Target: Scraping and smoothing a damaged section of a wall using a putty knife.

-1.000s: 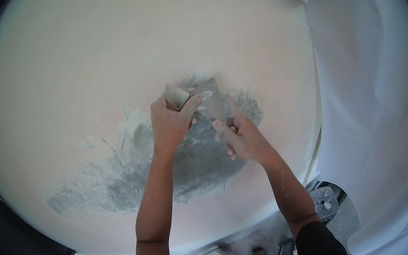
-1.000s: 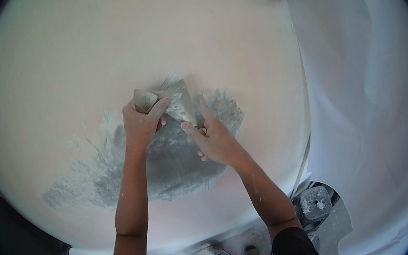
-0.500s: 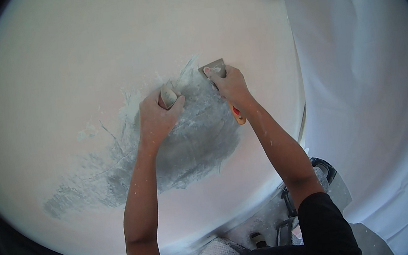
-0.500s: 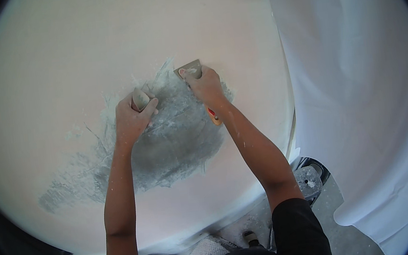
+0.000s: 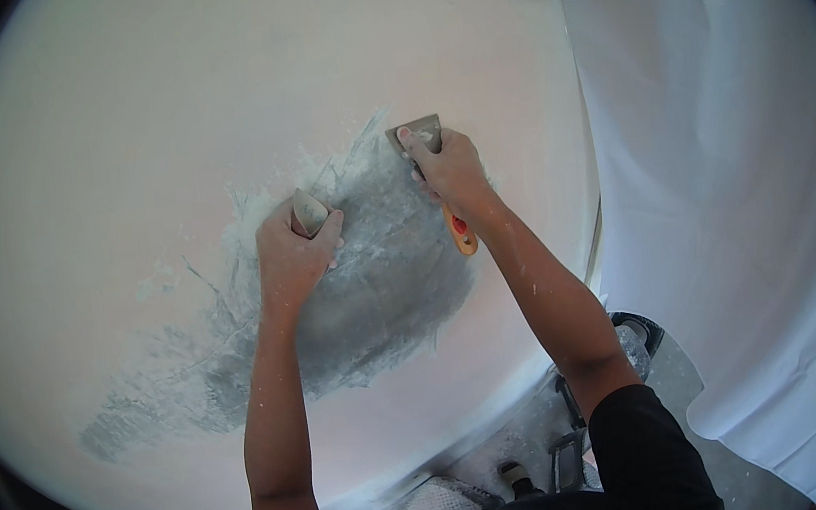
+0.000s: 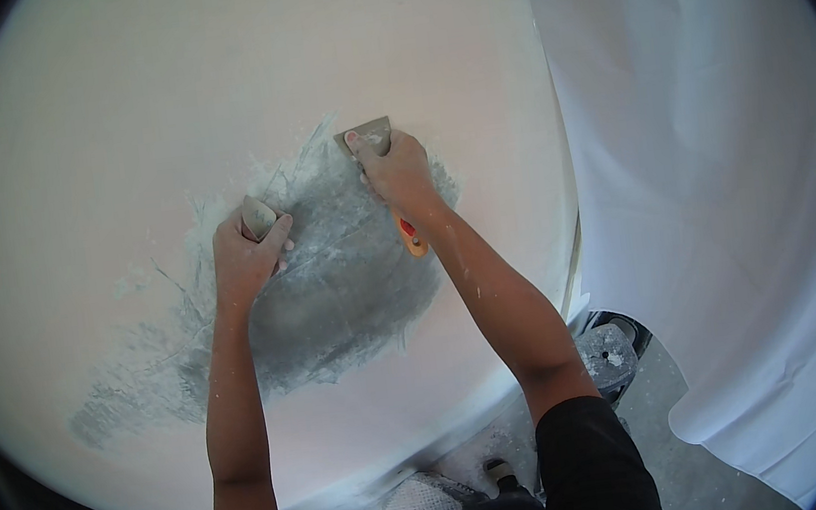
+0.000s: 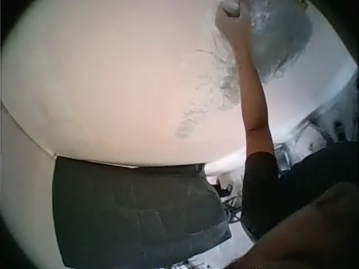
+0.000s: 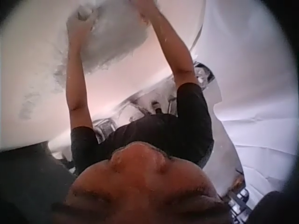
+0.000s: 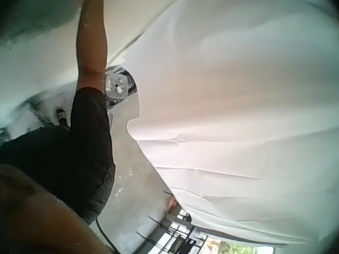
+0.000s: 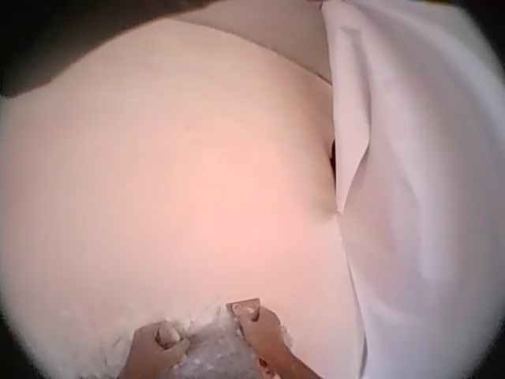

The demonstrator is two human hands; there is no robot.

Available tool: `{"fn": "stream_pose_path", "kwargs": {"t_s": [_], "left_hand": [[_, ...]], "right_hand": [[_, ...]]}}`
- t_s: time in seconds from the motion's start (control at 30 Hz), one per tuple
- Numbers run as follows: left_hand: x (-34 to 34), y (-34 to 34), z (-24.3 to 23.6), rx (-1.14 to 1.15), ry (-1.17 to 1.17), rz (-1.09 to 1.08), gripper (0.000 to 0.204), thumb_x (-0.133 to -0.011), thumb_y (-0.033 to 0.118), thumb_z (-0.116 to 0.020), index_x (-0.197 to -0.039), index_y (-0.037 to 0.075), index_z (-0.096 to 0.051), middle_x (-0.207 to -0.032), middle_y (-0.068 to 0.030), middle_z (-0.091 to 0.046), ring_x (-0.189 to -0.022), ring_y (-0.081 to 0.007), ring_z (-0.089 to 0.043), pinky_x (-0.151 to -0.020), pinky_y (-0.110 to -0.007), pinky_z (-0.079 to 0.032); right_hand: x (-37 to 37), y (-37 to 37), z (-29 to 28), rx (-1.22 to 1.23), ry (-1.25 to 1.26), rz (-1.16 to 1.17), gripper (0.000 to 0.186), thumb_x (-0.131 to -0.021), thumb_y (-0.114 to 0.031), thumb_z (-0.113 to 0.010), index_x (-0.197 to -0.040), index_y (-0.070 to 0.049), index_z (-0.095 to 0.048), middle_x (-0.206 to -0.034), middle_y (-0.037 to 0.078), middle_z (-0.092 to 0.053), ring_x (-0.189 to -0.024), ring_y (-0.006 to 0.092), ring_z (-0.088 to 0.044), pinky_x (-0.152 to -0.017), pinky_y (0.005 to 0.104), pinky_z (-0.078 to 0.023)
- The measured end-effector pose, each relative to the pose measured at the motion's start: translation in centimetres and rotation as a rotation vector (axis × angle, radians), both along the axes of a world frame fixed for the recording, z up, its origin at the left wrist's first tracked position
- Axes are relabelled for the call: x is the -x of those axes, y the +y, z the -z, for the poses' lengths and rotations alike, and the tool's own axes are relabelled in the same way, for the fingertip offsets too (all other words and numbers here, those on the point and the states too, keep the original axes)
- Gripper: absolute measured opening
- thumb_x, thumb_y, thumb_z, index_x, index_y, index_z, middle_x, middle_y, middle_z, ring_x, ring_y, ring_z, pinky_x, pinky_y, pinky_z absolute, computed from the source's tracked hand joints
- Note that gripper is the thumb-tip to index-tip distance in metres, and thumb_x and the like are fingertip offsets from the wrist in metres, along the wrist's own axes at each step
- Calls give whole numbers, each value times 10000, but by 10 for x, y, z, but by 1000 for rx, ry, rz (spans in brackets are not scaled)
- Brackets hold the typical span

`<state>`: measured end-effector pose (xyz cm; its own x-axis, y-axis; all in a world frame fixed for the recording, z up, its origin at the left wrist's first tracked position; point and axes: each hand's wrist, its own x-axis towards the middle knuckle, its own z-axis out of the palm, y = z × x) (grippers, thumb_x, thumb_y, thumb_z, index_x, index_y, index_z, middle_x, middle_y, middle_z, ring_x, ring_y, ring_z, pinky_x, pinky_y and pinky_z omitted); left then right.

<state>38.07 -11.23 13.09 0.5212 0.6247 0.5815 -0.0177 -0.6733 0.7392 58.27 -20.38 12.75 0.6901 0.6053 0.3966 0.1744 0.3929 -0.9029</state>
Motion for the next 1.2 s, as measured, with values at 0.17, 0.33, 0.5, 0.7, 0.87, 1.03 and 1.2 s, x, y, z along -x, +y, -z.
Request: {"fn": "stream_pose_path", "kwargs": {"t_s": [0.17,0.33,0.5,0.7,0.87,1.03,1.2], "left_hand": [[-2,-1,-2,28,-12,-34,166,-864,126,-724,-857,-21,-647,-636,-59,-662,-479,-93,-582,-443,-255,-461],[-4,2,-2,38,-26,-65,171,-856,131,-718,-841,-26,-650,-625,-69,-677,-452,-96,-575,-433,-258,-453],[-7,2,-5,22,-10,-103,175,-849,134,-723,-833,-26,-655,-626,-65,-678,-452,-94,-574,-427,-264,-448],[-11,-2,-3,27,-25,-103,169,-850,132,-718,-822,-26,-665,-622,-60,-677,-450,-92,-571,-422,-261,-444],[-6,-4,-7,44,-11,-96,174,-852,131,-721,-824,-30,-663,-622,-55,-675,-451,-92,-572,-420,-256,-444],[-9,-7,-7,25,6,-129,177,-853,131,-723,-821,-32,-660,-622,-61,-675,-453,-95,-576,-421,-254,-447],[-10,-4,-4,23,-25,-110,168,-854,120,-722,-819,-32,-659,-620,-63,-675,-451,-98,-576,-418,-255,-446]], "right_hand": [[-3,5,3,4,3,6,388,-959,-402,-692,-850,-58,-551,-632,11,-522,-473,66,-426,-407,246,-311],[-3,4,2,-13,-2,-41,405,-951,-418,-699,-857,-50,-556,-635,13,-524,-475,64,-417,-411,247,-308],[-4,1,0,59,-4,-8,410,-952,-424,-696,-845,-54,-557,-634,10,-524,-478,65,-419,-416,241,-308],[0,3,3,1,71,-47,407,-955,-421,-694,-829,-60,-551,-630,12,-523,-475,67,-420,-416,237,-314],[8,5,5,-22,80,-26,401,-958,-415,-690,-826,-64,-550,-627,12,-524,-466,70,-426,-410,239,-318],[0,8,-2,-38,57,2,400,-958,-409,-692,-822,-61,-549,-616,13,-525,-466,70,-440,-407,242,-327],[9,7,2,-7,94,-9,403,-959,-407,-688,-808,-59,-550,-622,16,-540,-468,74,-452,-409,247,-346]]}}
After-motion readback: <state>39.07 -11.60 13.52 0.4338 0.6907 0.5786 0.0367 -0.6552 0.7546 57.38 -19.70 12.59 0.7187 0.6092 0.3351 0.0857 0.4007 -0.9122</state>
